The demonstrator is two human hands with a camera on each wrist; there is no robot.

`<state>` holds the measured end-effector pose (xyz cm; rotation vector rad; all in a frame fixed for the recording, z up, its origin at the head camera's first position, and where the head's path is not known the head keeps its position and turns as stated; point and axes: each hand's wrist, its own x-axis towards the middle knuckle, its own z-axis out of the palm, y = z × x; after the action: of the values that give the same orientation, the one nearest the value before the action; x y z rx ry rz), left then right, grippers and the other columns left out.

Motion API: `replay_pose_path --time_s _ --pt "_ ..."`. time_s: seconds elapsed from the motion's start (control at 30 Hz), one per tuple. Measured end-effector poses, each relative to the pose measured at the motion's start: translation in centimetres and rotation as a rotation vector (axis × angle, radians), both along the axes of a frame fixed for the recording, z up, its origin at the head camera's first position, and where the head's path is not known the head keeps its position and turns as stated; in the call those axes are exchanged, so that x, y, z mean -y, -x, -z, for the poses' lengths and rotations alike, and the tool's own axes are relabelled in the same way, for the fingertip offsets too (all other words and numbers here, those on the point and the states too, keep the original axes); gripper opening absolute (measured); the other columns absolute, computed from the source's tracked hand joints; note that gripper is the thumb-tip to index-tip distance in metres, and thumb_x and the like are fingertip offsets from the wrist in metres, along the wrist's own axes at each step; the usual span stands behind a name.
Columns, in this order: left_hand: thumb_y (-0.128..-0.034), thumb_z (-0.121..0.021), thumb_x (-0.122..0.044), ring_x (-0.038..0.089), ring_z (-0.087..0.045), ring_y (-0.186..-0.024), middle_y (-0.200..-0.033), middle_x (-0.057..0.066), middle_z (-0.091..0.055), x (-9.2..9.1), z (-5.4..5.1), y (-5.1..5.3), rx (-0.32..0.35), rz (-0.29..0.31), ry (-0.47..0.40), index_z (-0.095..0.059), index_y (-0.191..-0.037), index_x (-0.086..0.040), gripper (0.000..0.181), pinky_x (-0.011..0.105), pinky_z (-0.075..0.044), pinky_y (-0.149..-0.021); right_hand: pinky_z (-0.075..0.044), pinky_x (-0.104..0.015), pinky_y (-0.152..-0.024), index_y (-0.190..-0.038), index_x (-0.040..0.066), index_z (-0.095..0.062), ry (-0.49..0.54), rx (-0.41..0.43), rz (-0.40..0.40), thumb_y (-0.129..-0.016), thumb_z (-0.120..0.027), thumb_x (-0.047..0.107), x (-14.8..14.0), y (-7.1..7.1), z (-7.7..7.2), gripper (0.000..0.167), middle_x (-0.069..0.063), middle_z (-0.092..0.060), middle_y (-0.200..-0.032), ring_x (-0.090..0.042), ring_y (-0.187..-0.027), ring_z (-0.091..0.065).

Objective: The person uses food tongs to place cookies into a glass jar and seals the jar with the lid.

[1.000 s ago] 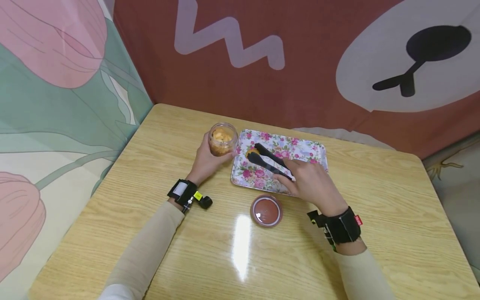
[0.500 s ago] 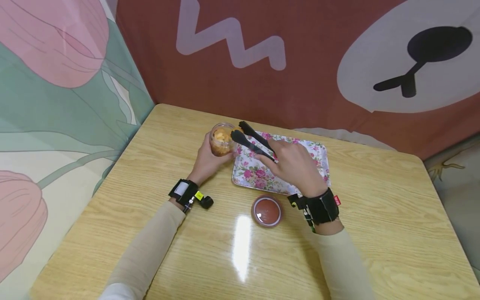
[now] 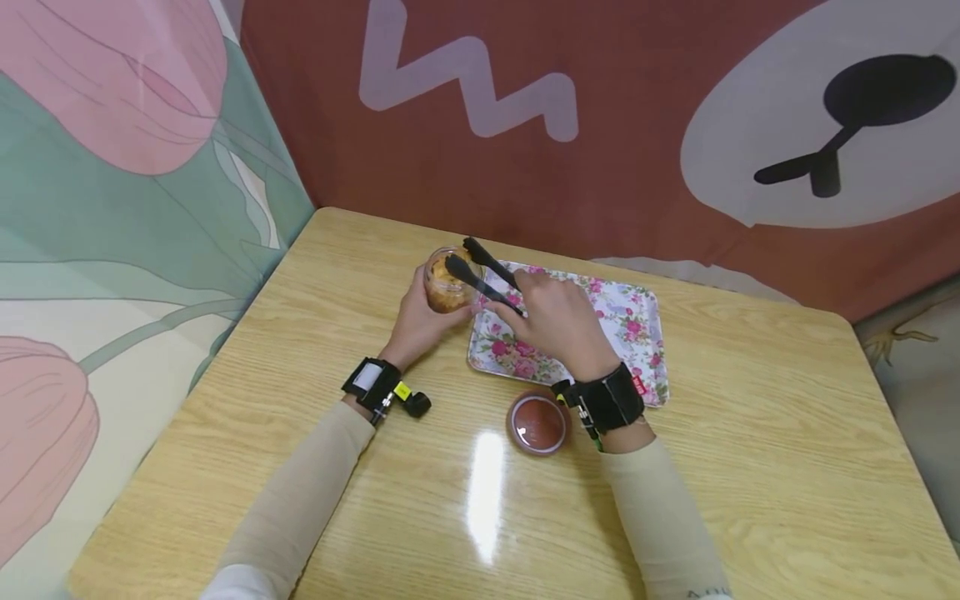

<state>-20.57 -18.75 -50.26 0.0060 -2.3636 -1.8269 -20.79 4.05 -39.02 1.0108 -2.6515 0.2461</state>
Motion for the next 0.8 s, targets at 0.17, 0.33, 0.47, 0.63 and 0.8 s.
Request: replay_pose_path --time_s 0.17,0.33,0.47,0.63,0.8 --pt "-0.0810 -0.092 -0.032 0.027 -0.051 -0.146 -0.156 0.010 -0.053 -0.1 0.0 0.0 -0.003 -0.005 0.001 -0.031 -0.162 -0.020 0.102 0.048 -0.039 -0.126 -0.046 -0.038 -0.049 -0.096 0.002 -0.063 -0.001 0.025 0.044 -0.100 -0.064 0.057 -0.5 -0.3 -0.5 0.055 -0.005 -0.055 -0.066 -0.023 -0.054 -0.054" --pt "-0.0824 -0.091 -0.030 0.027 -0.051 -0.145 -0.154 0.010 -0.055 -0.1 0.1 0.0 0.005 -0.012 0.008 -0.032 -0.161 -0.021 0.098 0.049 -0.038 -0.127 -0.050 -0.040 -0.052 -0.102 0.000 -0.064 0.018 0.049 0.070 -0.101 -0.064 0.056 -1.0 -0.4 -0.7 0.056 -0.006 -0.058 -0.068 -0.025 -0.056 -0.058" --pt "-0.0820 -0.091 -0.031 0.026 -0.052 -0.144 -0.153 0.010 -0.055 -0.1 0.0 0.0 0.008 -0.020 0.019 -0.035 -0.159 -0.021 0.096 0.048 -0.039 -0.126 -0.049 -0.039 -0.050 -0.103 -0.001 -0.065 0.021 0.050 0.075 -0.100 -0.065 0.055 -1.5 -0.4 -0.7 0.056 -0.007 -0.059 -0.067 -0.024 -0.054 -0.058" --pt "-0.0816 -0.091 -0.034 0.026 -0.052 -0.144 -0.152 0.010 -0.056 -0.1 0.0 -0.1 0.014 -0.019 0.023 -0.035 -0.159 -0.021 0.097 0.047 -0.040 -0.125 -0.046 -0.035 -0.048 -0.095 0.001 -0.063 0.052 0.060 0.084 -0.098 -0.070 0.053 -2.2 -0.4 -1.0 0.052 -0.006 -0.057 -0.065 -0.023 -0.052 -0.055" --pt "-0.0810 -0.092 -0.036 0.027 -0.051 -0.145 -0.153 0.011 -0.054 -0.1 -0.1 0.0 0.023 -0.025 0.033 -0.033 -0.160 -0.019 0.100 0.048 -0.039 -0.126 -0.043 -0.035 -0.048 -0.103 0.001 -0.062 0.074 0.069 0.108 -0.098 -0.067 0.056 -3.5 -0.2 -1.5 0.056 -0.005 -0.052 -0.064 -0.023 -0.052 -0.054"
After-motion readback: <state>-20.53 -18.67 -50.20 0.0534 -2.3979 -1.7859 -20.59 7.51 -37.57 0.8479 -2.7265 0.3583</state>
